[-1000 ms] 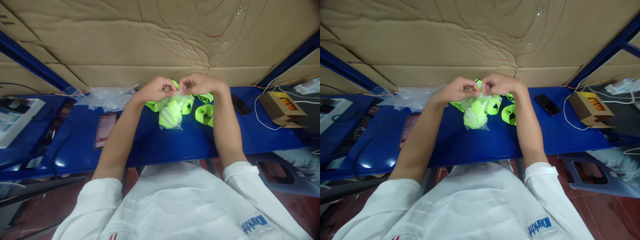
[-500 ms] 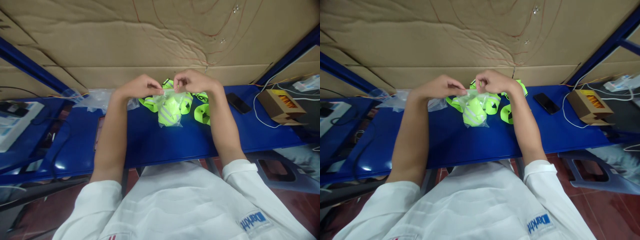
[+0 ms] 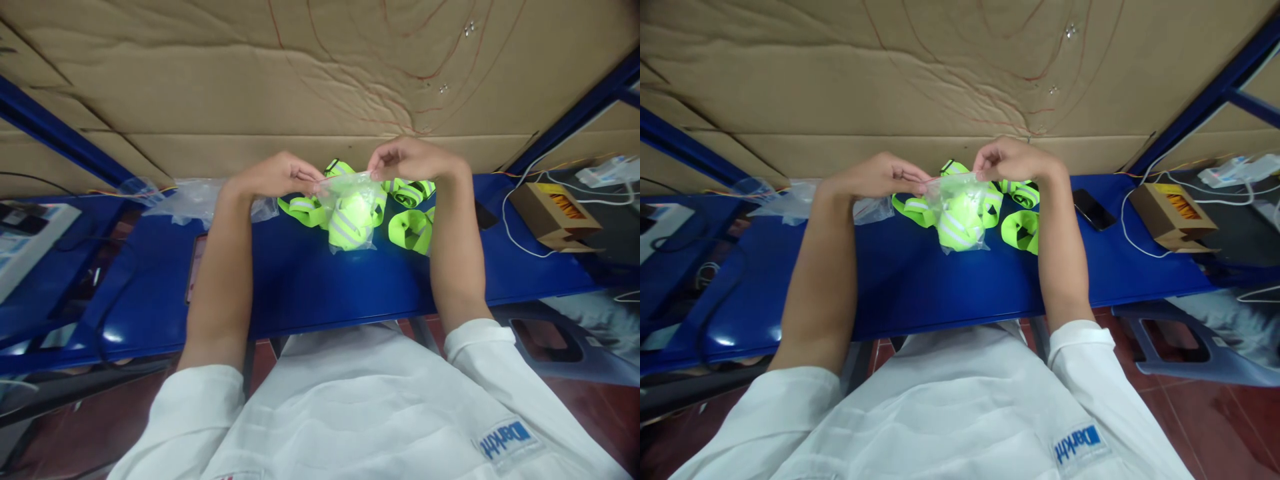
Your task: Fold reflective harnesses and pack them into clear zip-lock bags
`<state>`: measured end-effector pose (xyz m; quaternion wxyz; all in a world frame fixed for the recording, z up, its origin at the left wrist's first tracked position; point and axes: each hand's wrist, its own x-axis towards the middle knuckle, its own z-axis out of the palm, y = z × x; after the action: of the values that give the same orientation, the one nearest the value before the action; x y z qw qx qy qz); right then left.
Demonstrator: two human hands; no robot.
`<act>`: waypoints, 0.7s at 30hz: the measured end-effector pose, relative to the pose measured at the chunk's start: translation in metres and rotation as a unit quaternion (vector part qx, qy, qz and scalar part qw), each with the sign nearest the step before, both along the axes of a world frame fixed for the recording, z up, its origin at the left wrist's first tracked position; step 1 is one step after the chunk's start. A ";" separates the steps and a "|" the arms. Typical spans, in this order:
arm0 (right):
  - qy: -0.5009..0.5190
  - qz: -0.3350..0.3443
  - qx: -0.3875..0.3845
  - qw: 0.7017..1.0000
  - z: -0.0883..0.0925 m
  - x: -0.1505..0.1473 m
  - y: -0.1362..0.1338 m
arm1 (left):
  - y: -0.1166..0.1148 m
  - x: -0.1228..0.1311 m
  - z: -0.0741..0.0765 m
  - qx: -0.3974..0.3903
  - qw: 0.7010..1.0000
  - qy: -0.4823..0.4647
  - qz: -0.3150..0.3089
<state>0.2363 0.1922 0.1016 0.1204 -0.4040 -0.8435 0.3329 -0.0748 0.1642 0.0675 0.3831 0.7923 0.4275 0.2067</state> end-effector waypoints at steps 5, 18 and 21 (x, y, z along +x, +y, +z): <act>-0.027 -0.017 -0.012 0.999 0.004 0.007 -0.002 | 0.003 0.010 -0.005 0.021 0.999 -0.020 -0.014; 0.260 -0.092 0.011 0.961 0.020 0.046 -0.015 | 0.007 0.008 -0.006 0.051 0.996 -0.067 0.002; 0.369 -0.173 0.067 0.911 0.022 0.068 -0.016 | 0.010 0.009 -0.010 0.056 0.998 -0.026 0.009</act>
<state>0.3039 0.1764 0.1239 0.5057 -0.3826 -0.6763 0.3748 -0.0661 0.1743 0.0575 0.3471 0.8032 0.4118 0.2547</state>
